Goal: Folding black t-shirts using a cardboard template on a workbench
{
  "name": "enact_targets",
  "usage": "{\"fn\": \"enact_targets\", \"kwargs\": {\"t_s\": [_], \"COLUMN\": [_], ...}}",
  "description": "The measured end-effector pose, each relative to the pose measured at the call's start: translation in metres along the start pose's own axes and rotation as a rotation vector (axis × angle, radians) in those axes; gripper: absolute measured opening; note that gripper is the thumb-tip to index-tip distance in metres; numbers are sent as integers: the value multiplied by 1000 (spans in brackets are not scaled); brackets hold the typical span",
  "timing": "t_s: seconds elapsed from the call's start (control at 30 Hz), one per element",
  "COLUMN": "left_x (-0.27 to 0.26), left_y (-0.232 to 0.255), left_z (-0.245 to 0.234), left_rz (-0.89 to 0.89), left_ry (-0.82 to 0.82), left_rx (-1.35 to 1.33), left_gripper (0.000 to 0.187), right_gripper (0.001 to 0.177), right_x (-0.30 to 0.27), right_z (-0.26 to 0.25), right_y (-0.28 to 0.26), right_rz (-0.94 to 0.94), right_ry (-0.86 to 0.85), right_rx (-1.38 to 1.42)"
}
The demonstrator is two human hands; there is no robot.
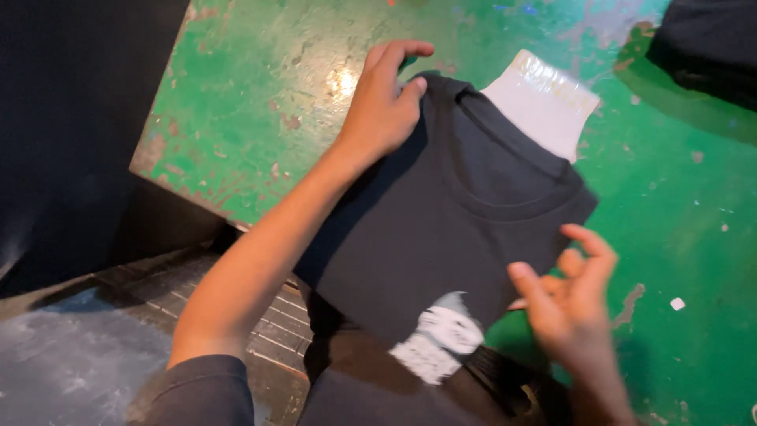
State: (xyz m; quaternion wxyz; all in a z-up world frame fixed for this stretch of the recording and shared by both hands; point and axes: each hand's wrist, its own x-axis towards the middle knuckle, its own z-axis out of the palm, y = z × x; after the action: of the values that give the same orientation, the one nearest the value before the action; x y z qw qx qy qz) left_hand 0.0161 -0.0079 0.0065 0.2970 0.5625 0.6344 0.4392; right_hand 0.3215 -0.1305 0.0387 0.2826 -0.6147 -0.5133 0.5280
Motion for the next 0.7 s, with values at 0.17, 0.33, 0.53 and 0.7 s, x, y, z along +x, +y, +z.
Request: {"fn": "enact_targets", "kwargs": {"t_s": [0.17,0.33,0.53,0.7], "left_x": [-7,-34,-15,-2], "left_y": [37,32,33,36], "left_z": [-18,-35,-33,-24], "left_rz": [65,-244,-355,-202], "left_ry": [-14,-112,-80,-102], "left_rx": [200,240,119,316], "left_gripper": [35,51,35,38], "right_gripper": [65,68,52,54], "right_x": [3,23,14,8], "right_z": [14,-5,13,16], "right_y": [-7,7,15,1], "right_rz": [68,56,-17,98], "right_ry": [-26,37,-55,-28], "right_rx": [125,156,281,220]}}
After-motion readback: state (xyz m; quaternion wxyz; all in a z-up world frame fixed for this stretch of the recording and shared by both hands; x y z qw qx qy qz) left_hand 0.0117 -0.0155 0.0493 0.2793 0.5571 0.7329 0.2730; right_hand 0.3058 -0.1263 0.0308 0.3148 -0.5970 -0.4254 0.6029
